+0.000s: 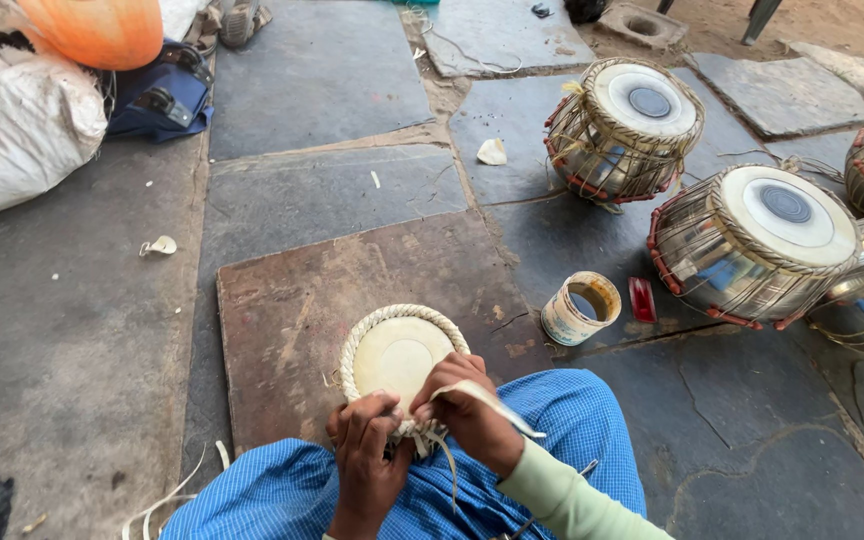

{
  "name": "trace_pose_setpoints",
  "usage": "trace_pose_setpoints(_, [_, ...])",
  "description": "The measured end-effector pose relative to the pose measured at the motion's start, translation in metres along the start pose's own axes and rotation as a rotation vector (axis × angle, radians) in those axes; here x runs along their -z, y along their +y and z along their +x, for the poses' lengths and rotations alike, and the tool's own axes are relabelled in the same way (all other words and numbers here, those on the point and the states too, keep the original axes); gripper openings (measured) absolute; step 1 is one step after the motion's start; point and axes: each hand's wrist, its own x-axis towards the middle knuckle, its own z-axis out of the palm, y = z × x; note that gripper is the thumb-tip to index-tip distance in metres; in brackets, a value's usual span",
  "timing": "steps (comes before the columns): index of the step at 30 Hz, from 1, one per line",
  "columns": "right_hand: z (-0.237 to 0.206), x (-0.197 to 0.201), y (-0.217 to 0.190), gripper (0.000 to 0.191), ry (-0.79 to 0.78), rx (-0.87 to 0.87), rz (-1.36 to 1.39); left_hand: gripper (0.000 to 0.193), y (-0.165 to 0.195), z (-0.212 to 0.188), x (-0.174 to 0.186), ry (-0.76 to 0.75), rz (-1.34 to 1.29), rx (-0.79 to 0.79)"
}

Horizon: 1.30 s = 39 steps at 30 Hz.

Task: The person sits cross-legged on the floor and threads a leather strap through the rim of a tabla drum, using a metal rod to pull the strap tight around the drum body. They repeatedly feed, pull, and cinch the strap, working around the drum head to lace it.

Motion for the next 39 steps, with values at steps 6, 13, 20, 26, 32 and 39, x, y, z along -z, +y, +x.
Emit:
trace_pose_setpoints(6, [0.016, 0.019, -0.007, 0.016, -0.074, -0.188, 0.376, 0.032, -0.001, -0.003, 0.000, -0.026, -0.017, 0.010])
trace_pose_setpoints(13, [0.033, 0.032, -0.032, 0.018, -0.327, 0.146, -0.072, 0.028, -0.002, -0.002, 0.005, -0.054, 0.004, -0.025])
trace_pose_setpoints(20, [0.004, 0.001, -0.008, 0.018, -0.024, -0.030, 0.075, 0.029, 0.003, 0.002, 0.012, -0.088, -0.028, -0.014])
trace_pose_setpoints(26, [0.018, 0.016, -0.014, 0.025, -0.030, -0.240, 0.387, 0.032, 0.000, 0.004, 0.011, -0.076, -0.054, -0.016])
trace_pose_setpoints(32, [0.034, 0.035, -0.033, 0.038, -0.308, 0.154, -0.065, 0.029, 0.001, 0.002, 0.013, -0.096, -0.007, 0.000])
trace_pose_setpoints(39, [0.014, 0.010, -0.018, 0.018, -0.154, 0.184, -0.247, 0.029, 0.001, 0.001, 0.014, -0.105, 0.029, 0.009])
